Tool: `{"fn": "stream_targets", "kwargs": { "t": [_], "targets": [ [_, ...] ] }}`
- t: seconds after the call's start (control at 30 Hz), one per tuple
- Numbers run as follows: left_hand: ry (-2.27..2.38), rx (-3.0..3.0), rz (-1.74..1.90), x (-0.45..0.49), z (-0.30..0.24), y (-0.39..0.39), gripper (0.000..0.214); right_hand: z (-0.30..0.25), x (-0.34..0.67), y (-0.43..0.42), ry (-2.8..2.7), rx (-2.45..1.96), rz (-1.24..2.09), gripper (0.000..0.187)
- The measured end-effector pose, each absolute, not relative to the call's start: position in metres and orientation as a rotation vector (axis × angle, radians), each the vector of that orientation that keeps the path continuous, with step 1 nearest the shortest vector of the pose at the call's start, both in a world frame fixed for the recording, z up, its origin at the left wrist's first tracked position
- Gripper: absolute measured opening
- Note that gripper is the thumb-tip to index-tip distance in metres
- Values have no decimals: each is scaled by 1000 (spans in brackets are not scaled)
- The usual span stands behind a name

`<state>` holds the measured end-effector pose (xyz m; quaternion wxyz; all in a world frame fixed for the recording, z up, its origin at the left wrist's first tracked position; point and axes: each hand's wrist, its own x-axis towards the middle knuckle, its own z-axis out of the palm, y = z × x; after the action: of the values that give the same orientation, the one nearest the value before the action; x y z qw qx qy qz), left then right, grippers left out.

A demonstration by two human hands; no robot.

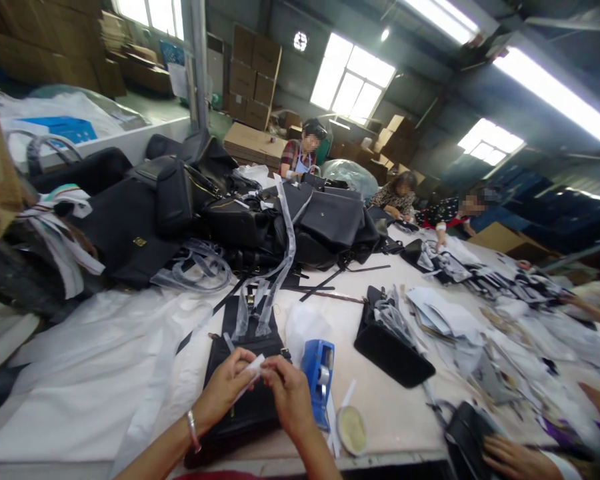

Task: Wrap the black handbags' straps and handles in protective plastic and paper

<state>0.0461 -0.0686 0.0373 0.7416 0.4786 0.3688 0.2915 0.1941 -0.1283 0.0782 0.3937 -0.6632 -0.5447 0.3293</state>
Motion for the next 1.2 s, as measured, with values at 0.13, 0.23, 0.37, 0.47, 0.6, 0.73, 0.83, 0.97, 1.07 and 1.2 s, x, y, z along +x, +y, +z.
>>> {"fn": "stream_targets", "kwargs": {
  "t": [0.13,0.23,0.37,0.47,0.6,0.73,0.83,0.97,1.07,1.2],
  "targets": [
    [821,1105,687,40,41,-71,22,61,194,-113,-1406,-1733,899,14],
    [801,1062,707,36,43,-68,20,53,197,-109,-1250,-1699,1030,26],
    [749,865,671,30,41,-58,22,38,189,-103,-1008,-1544,1232,34],
    [657,600,616,25,35,-52,20,26,175,-98,-969,-1442,1208,35],
    [491,241,523,20,23,-49,21,18,164,-89,-1046,-1410,1169,32],
    [439,121,501,17,16,-48,25,19,175,-81,-1111,-1326,1325,31],
    [543,238,556,18,20,-50,27,25,190,-80,-1134,-1301,1413,41],
    [789,615,672,28,31,-56,29,40,196,-83,-1119,-1461,1356,43],
    [896,859,747,40,36,-64,32,48,189,-81,-1360,-1624,1165,24],
    [917,858,726,42,33,-76,44,48,182,-74,-1536,-1805,809,16]
  ]
}}
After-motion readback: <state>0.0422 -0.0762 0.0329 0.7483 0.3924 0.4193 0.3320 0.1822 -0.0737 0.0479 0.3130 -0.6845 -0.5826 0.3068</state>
